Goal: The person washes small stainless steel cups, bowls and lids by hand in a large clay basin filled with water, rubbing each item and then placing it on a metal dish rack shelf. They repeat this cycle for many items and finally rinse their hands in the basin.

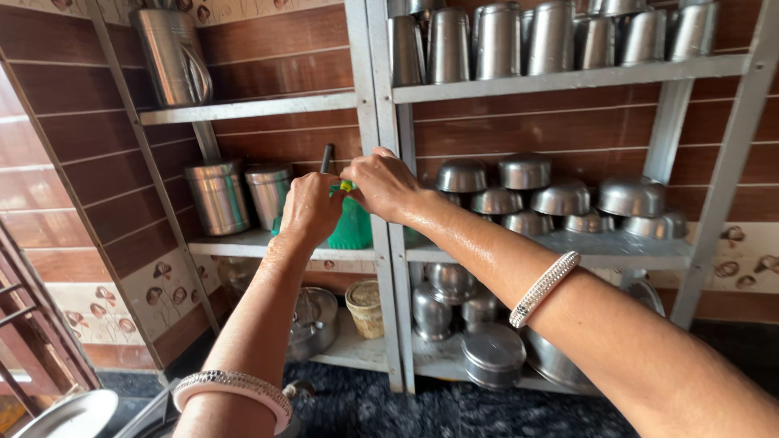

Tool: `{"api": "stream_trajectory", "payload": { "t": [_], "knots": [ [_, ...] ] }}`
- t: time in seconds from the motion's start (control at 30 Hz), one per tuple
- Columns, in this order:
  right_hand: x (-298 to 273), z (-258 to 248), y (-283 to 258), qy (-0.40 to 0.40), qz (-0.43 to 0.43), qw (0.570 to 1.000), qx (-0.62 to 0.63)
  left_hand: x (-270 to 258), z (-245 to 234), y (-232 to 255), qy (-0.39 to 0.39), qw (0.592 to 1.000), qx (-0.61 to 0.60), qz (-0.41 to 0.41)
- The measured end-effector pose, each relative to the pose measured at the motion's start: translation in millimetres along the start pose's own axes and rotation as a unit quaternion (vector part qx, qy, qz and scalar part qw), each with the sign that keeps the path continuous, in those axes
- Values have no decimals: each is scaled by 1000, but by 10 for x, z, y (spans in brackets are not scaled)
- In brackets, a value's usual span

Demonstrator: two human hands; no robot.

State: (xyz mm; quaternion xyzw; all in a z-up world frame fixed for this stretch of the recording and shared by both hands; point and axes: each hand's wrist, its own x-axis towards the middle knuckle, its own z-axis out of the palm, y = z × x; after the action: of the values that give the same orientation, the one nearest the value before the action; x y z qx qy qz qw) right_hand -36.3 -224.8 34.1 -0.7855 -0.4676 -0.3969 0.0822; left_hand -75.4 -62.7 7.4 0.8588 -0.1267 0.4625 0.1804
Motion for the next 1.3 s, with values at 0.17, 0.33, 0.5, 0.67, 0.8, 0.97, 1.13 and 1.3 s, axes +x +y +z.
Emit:
{"api": "stream_trajectory", "payload": {
  "t": [0.17,0.33,0.5,0.67,0.8,0.97,1.13,1.3],
  "knots": [
    [-397,-95,42,-27,18,999,-16,-177,131,232,-45,999,-7,-15],
    [-736,-210,217,-21,27,999,-30,-207,347,429,-73,997,-10,-11],
    [-1098,-408,440,-117,125,983,-63,-141,657,663,-80,996,-39,6],
    [-1560,-568,671,-89,104,985,-102,-165,975,1022,-102,993,-34,46],
    [-1927,-689,880,-89,123,982,-109,-143,1193,1360,-137,988,-38,52],
    [-2454,-968,1115,-107,140,976,-126,-138,1409,1921,-157,984,-32,76],
    [-3035,-1418,1374,-114,172,971,-122,-95,1587,2655,-212,975,-9,68],
    [-3699,-1890,1674,-122,200,964,-127,-150,1857,3526,-221,970,-37,96]
  ]
}}
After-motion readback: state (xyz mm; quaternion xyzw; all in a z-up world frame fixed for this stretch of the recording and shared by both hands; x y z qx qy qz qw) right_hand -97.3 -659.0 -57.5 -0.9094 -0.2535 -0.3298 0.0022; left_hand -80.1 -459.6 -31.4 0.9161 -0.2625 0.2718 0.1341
